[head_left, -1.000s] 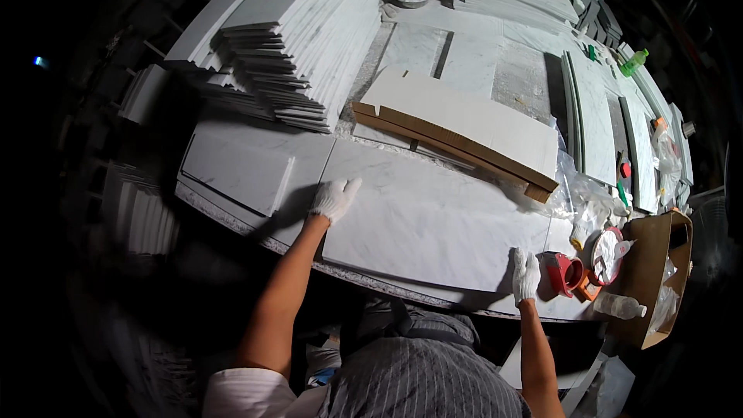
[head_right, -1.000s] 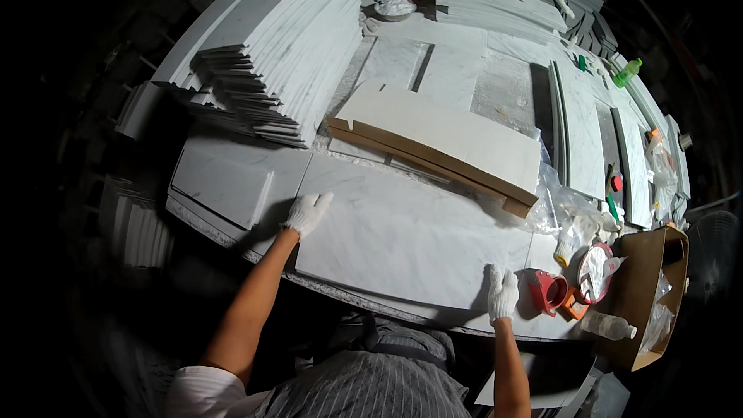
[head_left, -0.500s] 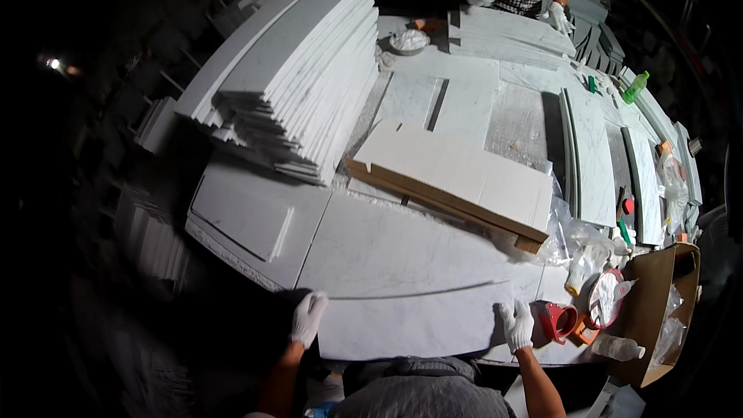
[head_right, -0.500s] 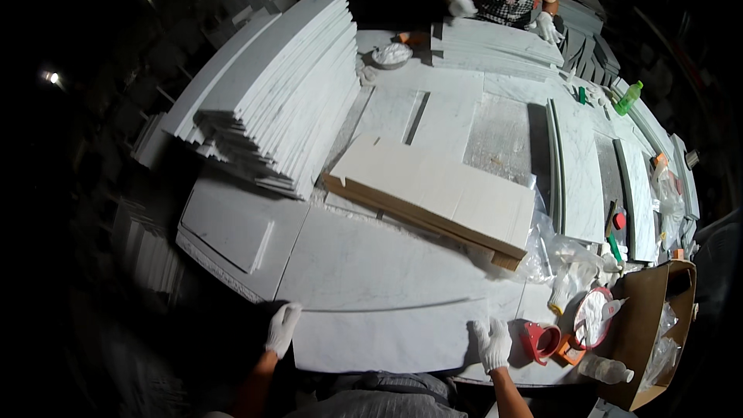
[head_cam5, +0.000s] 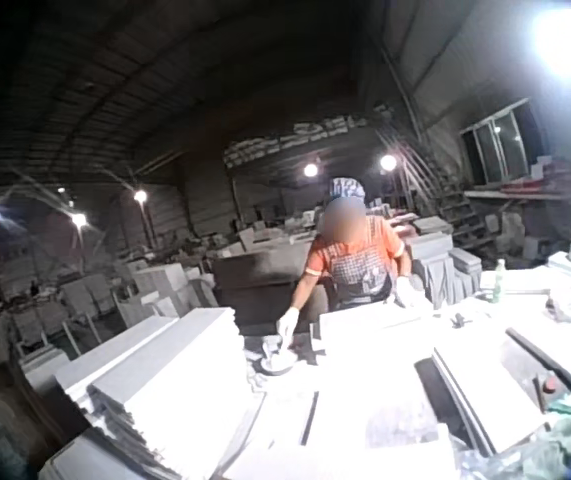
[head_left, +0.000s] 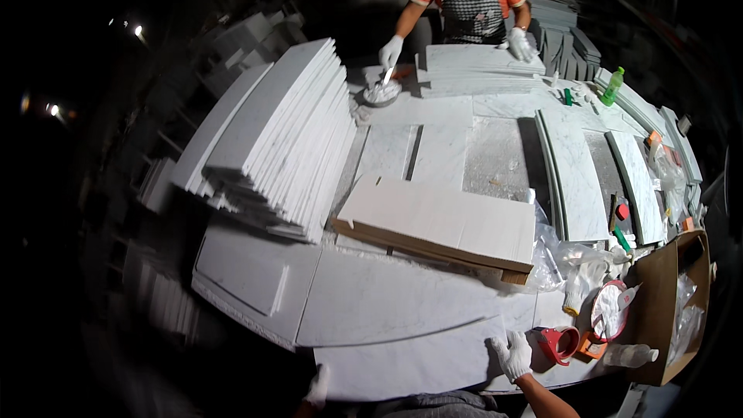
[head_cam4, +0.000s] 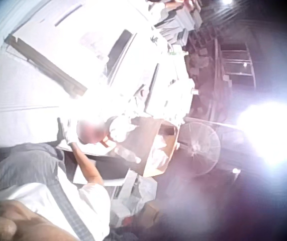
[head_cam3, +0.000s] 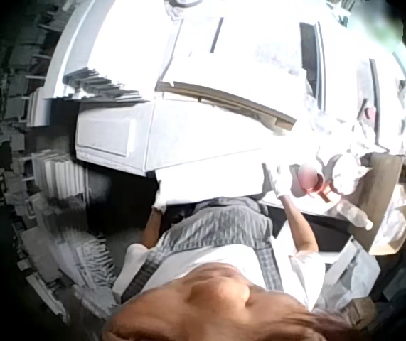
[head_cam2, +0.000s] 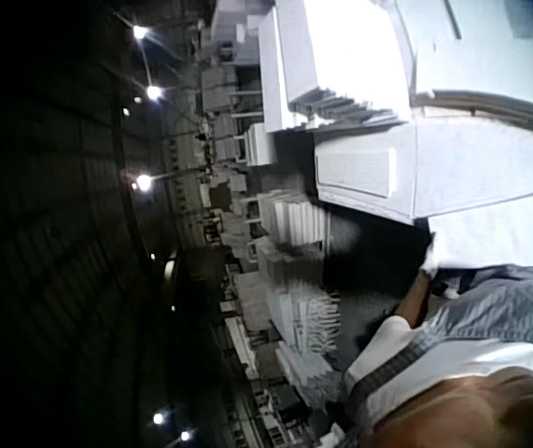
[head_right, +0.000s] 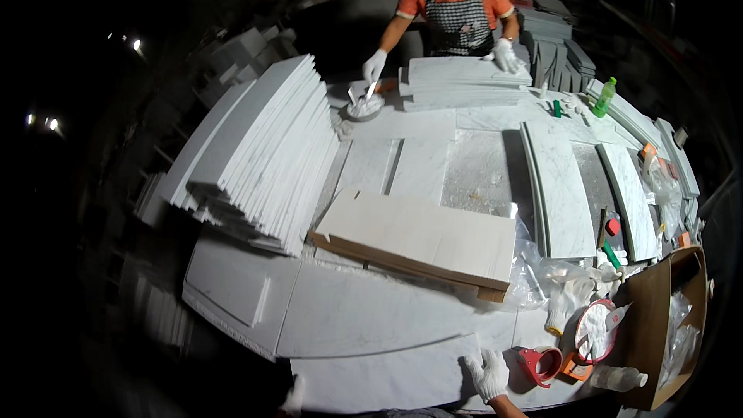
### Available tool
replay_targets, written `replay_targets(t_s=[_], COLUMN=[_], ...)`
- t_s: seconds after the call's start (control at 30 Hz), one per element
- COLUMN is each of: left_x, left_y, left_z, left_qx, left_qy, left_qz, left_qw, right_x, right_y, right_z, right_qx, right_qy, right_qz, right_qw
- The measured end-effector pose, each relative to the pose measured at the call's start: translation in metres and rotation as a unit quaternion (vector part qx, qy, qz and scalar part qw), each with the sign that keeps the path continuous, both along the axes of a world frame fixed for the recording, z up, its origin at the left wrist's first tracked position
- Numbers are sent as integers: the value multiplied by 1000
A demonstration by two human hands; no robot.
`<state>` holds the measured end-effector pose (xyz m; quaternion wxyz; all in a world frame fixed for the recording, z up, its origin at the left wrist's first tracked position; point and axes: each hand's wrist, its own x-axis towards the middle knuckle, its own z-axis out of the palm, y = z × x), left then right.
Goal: The person wraps individual white rectangular tiles in plastic film at a workbench. They place each tile on a sheet of plastic, fold the film around it, and stack the wrapped tiles. A coworker is visible across the table also handling tiles.
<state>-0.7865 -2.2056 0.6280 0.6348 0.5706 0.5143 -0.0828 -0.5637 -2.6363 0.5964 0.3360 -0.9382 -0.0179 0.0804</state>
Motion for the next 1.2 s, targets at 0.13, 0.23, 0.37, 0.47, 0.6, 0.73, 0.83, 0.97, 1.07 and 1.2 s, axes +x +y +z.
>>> replay_targets(t_s=[0.13, 0.23, 0.37, 0.47, 0.6, 0.73, 0.83, 0.97, 1.07, 1.2], left_x=[15, 23, 36, 45, 58, 91, 128, 171, 208, 236], left_y=[-7, 0, 25, 33, 51, 72, 85, 96, 102, 108], left_z=[19, 25, 24, 25, 32, 48, 58, 71, 77, 79], left_qx=[35, 24, -21, -61, -94, -140, -188, -244, -265, -281], left_qy=[13, 15, 14, 23, 67, 142, 233, 341, 403, 443], left_qz=[-1, -12, -54, -74, -95, -137, -163, -184, -195, -207], left_qw=[999, 1000, 998, 995, 989, 970, 940, 889, 854, 826], right_x=[6, 12, 8, 22, 25, 11, 7, 36, 55, 79], right_y=[-2, -17, -58, -36, -7, -31, -42, -17, -9, -9], right_z=[21, 31, -28, 19, 39, -60, -77, 0, 31, 50], right_qx=[-5, -71, 152, 253, 288, 164, 176, 231, 258, 278], right_qy=[86, 198, 382, 461, 501, 314, 275, 416, 469, 538], right_qz=[25, 105, 156, 92, 6, 279, 309, 147, 70, -1], right_qw=[996, 972, 898, 846, 816, 892, 893, 867, 842, 796])
